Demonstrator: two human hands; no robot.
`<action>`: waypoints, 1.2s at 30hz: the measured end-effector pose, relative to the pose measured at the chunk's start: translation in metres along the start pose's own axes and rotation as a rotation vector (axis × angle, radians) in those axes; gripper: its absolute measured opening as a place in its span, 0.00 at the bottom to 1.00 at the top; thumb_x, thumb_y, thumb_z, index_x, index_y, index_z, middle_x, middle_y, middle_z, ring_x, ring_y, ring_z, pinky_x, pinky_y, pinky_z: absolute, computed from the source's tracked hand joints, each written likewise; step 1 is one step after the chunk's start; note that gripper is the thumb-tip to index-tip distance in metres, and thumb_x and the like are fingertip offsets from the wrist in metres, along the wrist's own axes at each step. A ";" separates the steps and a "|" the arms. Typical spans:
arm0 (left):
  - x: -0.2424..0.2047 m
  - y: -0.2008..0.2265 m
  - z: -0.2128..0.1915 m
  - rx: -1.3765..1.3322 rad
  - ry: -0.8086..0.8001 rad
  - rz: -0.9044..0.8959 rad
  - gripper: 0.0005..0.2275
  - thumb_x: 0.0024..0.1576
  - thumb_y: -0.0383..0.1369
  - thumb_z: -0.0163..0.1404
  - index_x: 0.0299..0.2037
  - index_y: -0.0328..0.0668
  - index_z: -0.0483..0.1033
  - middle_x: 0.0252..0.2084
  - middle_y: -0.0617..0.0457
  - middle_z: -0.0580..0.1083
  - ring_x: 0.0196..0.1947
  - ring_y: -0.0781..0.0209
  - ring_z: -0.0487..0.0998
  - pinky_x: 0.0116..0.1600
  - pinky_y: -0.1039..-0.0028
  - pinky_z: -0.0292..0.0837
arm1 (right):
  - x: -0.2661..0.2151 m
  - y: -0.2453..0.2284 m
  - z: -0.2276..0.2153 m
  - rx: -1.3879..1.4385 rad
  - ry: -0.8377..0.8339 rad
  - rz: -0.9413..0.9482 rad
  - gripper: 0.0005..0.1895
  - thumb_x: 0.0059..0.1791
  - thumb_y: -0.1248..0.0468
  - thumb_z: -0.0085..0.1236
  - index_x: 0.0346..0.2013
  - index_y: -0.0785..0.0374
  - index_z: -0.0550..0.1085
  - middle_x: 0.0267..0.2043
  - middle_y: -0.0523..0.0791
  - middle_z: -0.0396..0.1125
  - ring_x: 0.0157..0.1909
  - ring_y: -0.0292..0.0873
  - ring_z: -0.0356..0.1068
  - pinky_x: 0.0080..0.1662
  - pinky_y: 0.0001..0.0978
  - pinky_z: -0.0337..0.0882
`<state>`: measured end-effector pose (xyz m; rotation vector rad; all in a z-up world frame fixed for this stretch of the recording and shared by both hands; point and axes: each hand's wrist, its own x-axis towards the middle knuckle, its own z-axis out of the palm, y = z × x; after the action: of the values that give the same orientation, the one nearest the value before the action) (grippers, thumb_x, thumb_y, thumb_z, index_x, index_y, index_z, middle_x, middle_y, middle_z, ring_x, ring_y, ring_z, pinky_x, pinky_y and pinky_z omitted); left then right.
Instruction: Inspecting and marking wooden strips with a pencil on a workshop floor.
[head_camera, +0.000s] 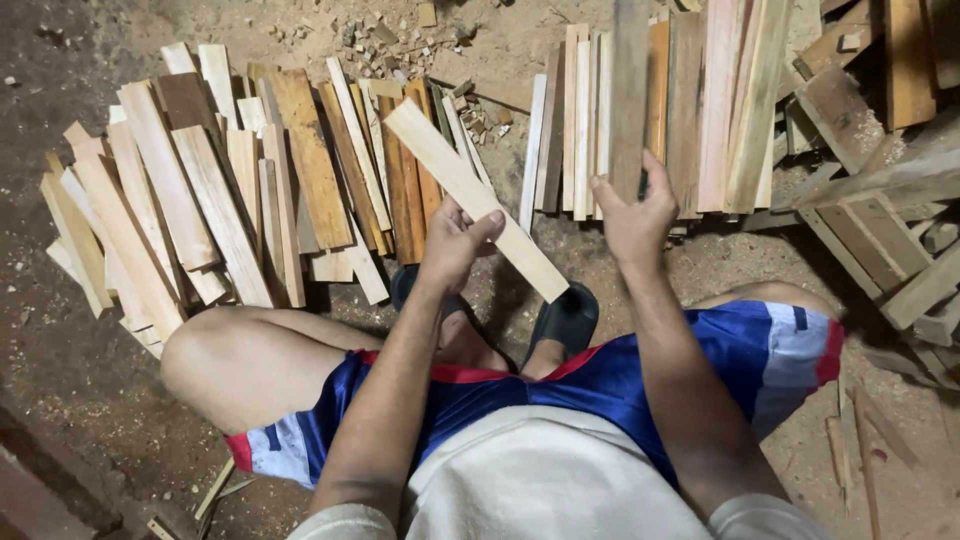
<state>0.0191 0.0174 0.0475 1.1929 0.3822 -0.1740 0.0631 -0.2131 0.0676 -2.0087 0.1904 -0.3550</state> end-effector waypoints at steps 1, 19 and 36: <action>0.001 0.002 -0.001 0.000 -0.001 0.002 0.13 0.54 0.28 0.61 0.45 0.37 0.70 0.32 0.52 0.78 0.30 0.64 0.83 0.32 0.76 0.85 | -0.005 0.002 0.002 0.000 0.001 -0.001 0.34 0.45 0.73 0.73 0.62 0.74 0.67 0.55 0.63 0.68 0.56 0.61 0.72 0.52 0.50 0.78; 0.011 -0.002 -0.020 -0.146 0.016 0.050 0.14 0.55 0.27 0.60 0.46 0.39 0.69 0.37 0.47 0.80 0.32 0.57 0.84 0.30 0.70 0.85 | -0.022 0.025 0.016 0.018 -0.308 -0.039 0.32 0.35 0.73 0.69 0.55 0.62 0.77 0.45 0.57 0.75 0.48 0.54 0.76 0.43 0.44 0.76; 0.022 -0.038 -0.007 -0.453 -0.178 0.086 0.25 0.52 0.26 0.65 0.59 0.39 0.69 0.49 0.40 0.78 0.42 0.44 0.84 0.44 0.52 0.84 | -0.074 0.016 0.022 -0.068 -0.277 -0.370 0.33 0.40 0.64 0.77 0.59 0.62 0.77 0.49 0.54 0.75 0.51 0.57 0.75 0.51 0.47 0.75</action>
<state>0.0253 0.0111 0.0039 0.7386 0.1981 -0.1103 0.0010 -0.1802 0.0322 -2.1339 -0.3510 -0.2991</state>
